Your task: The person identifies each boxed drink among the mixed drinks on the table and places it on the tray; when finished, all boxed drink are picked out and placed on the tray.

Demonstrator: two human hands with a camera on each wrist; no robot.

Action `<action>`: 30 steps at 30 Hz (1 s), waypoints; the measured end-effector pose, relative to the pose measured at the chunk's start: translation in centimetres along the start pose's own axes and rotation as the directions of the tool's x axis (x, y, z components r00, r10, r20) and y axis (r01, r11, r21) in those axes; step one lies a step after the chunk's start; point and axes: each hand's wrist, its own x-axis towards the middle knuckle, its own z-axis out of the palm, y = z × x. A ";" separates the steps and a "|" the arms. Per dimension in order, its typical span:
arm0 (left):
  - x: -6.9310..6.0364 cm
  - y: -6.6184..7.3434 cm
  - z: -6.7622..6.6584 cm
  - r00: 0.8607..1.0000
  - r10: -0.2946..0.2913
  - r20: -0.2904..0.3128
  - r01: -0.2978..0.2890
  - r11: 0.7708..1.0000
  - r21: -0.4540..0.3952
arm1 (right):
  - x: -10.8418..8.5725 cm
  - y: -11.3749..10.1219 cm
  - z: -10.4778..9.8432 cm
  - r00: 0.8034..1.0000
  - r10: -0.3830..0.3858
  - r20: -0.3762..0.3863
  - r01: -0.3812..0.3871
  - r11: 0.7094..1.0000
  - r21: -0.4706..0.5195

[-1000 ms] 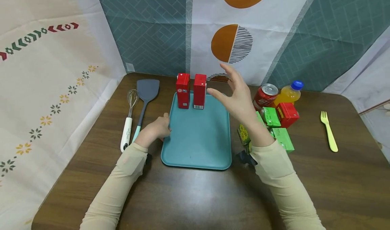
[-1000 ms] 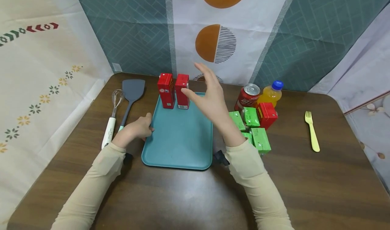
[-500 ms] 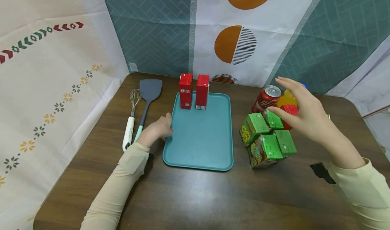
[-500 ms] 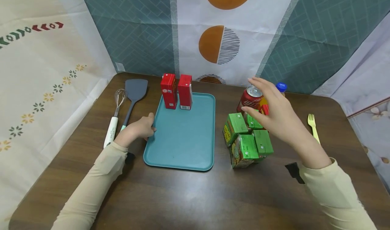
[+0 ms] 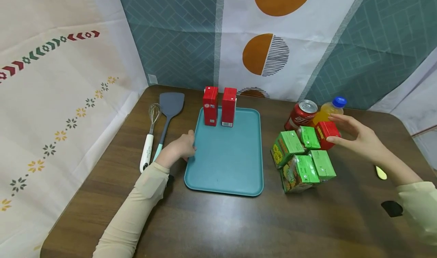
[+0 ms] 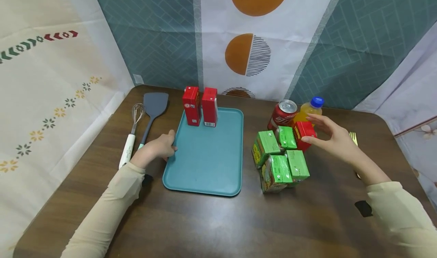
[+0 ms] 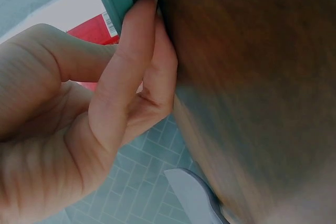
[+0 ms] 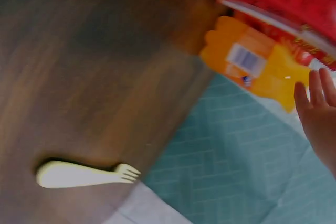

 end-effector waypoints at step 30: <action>-0.2 0.0 -0.1 1.000 -0.007 0.006 0.007 1.000 0.021 | -0.4 1.5 1.4 0.994 0.107 0.011 -0.107 0.991 0.079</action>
